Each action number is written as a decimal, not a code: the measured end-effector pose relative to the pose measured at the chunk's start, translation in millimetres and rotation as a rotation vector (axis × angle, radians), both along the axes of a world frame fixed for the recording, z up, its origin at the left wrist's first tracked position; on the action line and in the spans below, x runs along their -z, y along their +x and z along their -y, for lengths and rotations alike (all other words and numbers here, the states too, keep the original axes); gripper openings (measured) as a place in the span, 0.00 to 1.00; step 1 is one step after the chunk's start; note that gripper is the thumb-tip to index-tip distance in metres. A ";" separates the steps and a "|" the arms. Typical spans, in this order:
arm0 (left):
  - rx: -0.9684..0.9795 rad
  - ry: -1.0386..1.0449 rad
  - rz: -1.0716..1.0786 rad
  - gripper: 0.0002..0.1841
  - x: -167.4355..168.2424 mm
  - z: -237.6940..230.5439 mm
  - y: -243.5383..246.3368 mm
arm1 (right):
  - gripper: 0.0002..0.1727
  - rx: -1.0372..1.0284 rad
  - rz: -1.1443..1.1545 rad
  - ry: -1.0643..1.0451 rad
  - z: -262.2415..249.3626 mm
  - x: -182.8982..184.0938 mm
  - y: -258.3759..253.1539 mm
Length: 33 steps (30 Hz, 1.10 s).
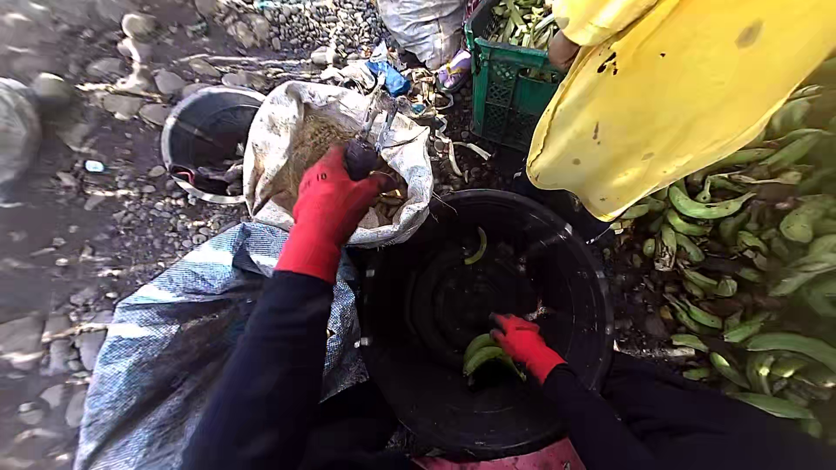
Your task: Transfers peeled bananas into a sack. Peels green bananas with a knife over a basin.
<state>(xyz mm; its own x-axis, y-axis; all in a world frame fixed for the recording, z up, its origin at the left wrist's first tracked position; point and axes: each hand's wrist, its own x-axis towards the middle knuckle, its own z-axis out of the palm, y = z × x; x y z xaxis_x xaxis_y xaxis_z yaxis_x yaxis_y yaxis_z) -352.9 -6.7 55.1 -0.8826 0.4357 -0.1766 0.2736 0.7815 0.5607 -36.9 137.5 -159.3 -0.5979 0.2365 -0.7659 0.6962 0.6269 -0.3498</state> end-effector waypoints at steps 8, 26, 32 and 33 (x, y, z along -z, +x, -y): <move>-0.058 0.567 0.768 0.22 61.6 47.9 149.8 | 0.35 -0.290 -0.160 0.049 74.4 73.5 46.3; 0.387 0.520 0.393 0.32 102.0 58.1 279.3 | 0.16 1.449 -1.198 -0.706 -26.7 -89.2 51.2; 0.505 0.065 0.237 0.30 92.0 40.0 293.1 | 0.19 1.612 -1.241 -0.825 4.9 -88.6 48.5; 0.516 0.034 0.246 0.29 92.3 38.5 293.6 | 0.20 1.631 -1.225 -0.814 11.1 -87.8 46.0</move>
